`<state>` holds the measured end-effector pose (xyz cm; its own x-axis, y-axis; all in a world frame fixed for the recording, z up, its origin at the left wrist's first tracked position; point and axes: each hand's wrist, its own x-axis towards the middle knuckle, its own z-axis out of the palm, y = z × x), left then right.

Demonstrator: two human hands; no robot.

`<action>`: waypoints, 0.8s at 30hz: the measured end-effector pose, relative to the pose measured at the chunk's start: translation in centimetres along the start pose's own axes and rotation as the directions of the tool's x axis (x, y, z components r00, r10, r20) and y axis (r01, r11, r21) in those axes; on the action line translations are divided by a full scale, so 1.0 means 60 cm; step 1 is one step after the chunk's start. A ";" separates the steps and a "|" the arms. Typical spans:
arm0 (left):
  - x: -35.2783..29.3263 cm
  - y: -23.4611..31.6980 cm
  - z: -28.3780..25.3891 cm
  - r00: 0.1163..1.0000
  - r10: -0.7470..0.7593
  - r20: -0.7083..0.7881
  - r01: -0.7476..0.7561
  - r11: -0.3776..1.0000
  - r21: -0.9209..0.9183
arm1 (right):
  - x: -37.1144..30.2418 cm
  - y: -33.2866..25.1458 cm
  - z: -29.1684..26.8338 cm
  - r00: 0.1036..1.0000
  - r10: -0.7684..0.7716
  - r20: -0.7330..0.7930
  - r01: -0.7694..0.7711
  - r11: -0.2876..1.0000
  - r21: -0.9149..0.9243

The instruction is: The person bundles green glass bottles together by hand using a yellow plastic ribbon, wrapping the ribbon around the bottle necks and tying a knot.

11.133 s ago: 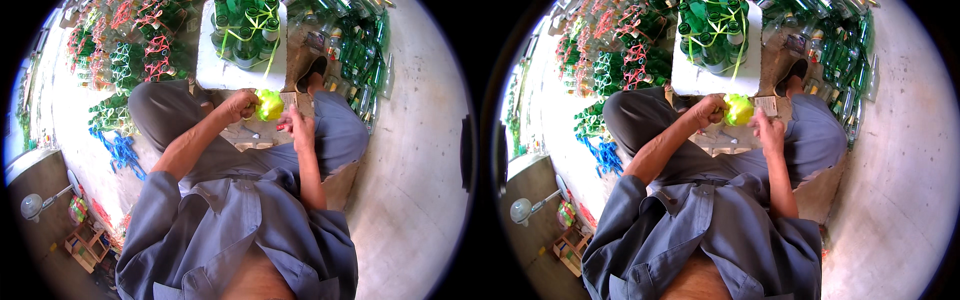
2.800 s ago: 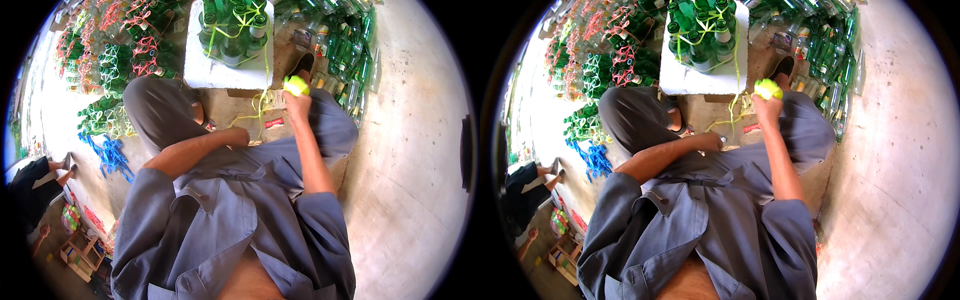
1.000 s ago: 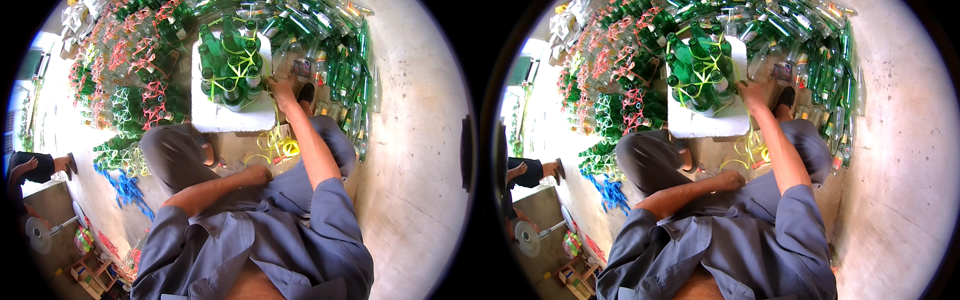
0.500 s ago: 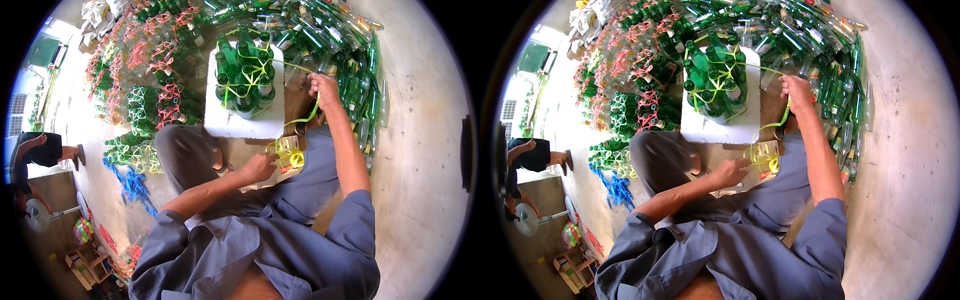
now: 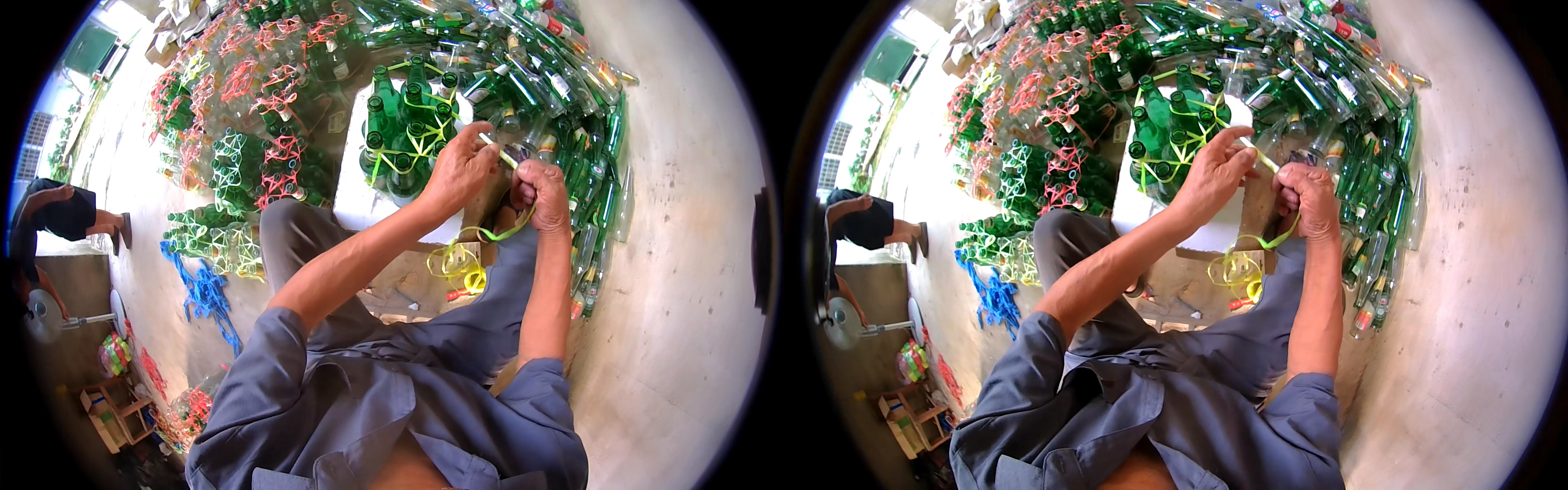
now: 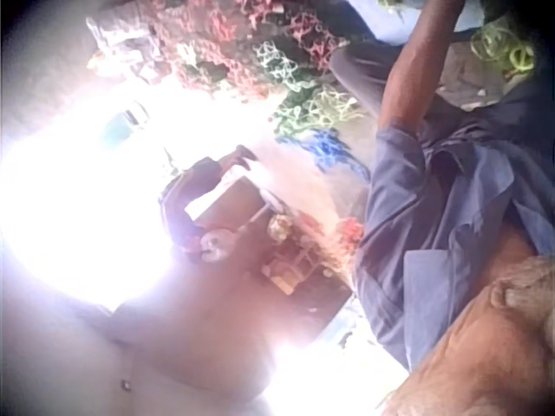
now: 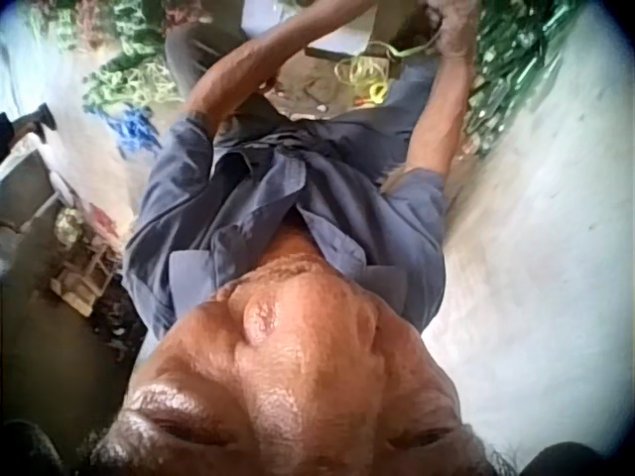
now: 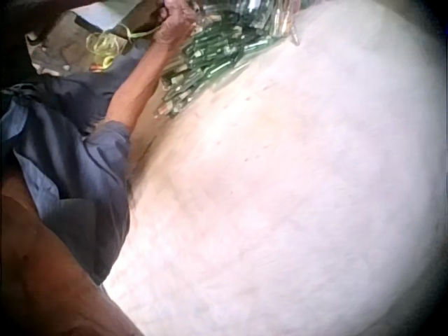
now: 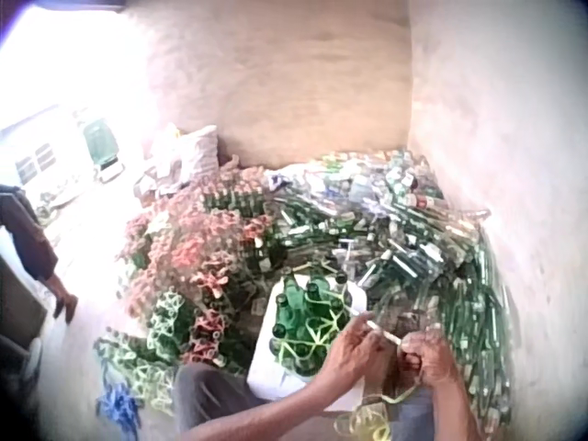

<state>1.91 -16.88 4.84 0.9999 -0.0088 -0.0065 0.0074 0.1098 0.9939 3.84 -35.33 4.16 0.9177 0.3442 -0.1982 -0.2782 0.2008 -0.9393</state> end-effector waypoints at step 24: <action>-0.016 -0.015 -0.061 0.947 0.172 0.272 -0.306 0.741 0.597 | 0.196 0.028 0.089 0.966 0.251 -0.057 -0.242 0.961 0.133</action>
<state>0.98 -13.36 3.56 0.9458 -0.2600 0.1947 -0.3056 -0.5092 0.8045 12.63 -26.03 1.75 0.8331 0.3307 -0.4433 -0.5270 0.2316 -0.8177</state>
